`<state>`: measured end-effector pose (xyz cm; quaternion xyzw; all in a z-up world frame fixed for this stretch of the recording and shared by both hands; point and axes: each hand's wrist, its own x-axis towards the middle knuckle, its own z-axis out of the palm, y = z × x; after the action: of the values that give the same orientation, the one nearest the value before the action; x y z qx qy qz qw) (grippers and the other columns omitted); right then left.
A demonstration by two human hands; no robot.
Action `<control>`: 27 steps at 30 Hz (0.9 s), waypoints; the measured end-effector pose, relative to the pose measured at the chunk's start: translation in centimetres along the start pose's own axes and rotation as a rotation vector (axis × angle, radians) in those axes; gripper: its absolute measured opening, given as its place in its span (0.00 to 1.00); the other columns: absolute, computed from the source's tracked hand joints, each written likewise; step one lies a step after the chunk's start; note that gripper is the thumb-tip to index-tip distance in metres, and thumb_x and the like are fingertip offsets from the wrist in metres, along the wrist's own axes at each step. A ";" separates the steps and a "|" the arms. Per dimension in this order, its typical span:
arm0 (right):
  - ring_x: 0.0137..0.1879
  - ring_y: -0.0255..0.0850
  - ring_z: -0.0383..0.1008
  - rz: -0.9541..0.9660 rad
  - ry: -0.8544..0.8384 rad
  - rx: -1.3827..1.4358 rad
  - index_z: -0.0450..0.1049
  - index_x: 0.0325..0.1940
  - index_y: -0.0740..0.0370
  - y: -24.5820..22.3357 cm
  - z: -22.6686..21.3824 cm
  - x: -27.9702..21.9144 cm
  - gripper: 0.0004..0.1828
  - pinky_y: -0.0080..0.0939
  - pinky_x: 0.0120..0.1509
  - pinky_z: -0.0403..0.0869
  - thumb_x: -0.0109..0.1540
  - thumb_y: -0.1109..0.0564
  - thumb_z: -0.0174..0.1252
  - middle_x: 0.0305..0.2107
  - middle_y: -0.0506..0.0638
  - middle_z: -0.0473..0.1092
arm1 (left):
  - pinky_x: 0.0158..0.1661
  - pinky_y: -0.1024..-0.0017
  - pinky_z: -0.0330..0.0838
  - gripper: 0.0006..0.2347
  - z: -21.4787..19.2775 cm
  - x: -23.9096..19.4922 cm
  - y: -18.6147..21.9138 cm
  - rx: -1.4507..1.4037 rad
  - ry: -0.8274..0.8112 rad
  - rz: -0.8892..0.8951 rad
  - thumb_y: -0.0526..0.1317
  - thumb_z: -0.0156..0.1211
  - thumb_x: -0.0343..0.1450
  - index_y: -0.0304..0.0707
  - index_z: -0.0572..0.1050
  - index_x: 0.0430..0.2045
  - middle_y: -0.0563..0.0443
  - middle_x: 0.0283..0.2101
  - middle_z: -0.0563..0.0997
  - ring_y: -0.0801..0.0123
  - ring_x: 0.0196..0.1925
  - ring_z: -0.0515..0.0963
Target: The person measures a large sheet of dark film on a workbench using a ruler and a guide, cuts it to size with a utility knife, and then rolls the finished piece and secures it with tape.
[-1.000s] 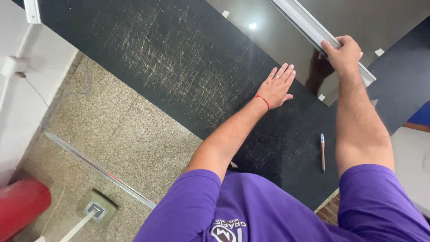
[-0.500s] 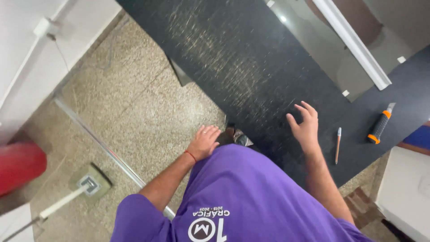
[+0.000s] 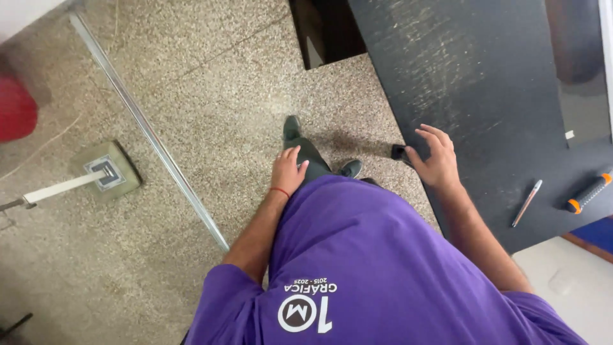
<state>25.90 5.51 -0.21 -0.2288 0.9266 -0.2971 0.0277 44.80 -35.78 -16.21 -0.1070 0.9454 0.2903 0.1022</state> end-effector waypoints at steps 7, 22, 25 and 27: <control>0.63 0.47 0.84 -0.077 -0.152 0.062 0.85 0.59 0.48 -7.2 15.8 6.4 0.22 0.49 0.68 0.78 0.61 0.50 0.79 0.53 0.45 0.82 | 0.57 0.50 0.81 0.21 0.6 8.1 -8.9 -0.075 -0.093 0.034 0.45 0.64 0.76 0.50 0.80 0.66 0.49 0.51 0.87 0.49 0.57 0.88; 0.82 0.58 0.71 0.356 -0.660 -0.136 0.74 0.79 0.43 10.7 71.3 32.2 0.35 0.64 0.79 0.73 0.70 0.32 0.62 0.78 0.58 0.68 | 0.46 0.51 0.86 0.18 5.0 36.6 -36.0 -0.168 -0.028 0.028 0.44 0.66 0.75 0.44 0.83 0.60 0.42 0.42 0.89 0.45 0.44 0.90; 0.82 0.57 0.70 0.437 -0.671 -0.233 0.72 0.82 0.39 14.7 78.9 36.9 0.38 0.65 0.79 0.72 0.68 0.30 0.64 0.79 0.59 0.66 | 0.46 0.54 0.86 0.17 9.1 42.3 -38.8 -0.281 0.001 -0.004 0.40 0.65 0.77 0.35 0.83 0.61 0.40 0.41 0.89 0.44 0.44 0.90; 0.83 0.57 0.69 0.481 -0.662 -0.232 0.74 0.80 0.38 18.6 84.3 38.7 0.39 0.66 0.79 0.72 0.67 0.28 0.64 0.80 0.58 0.64 | 0.45 0.55 0.87 0.18 12.4 45.4 -39.7 -0.310 0.013 -0.010 0.40 0.67 0.76 0.35 0.84 0.60 0.40 0.41 0.89 0.46 0.43 0.91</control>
<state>-0.47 -43.48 -76.71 -0.0905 0.9221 -0.0864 0.3661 13.39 -67.30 -58.80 -0.1278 0.8894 0.4316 0.0799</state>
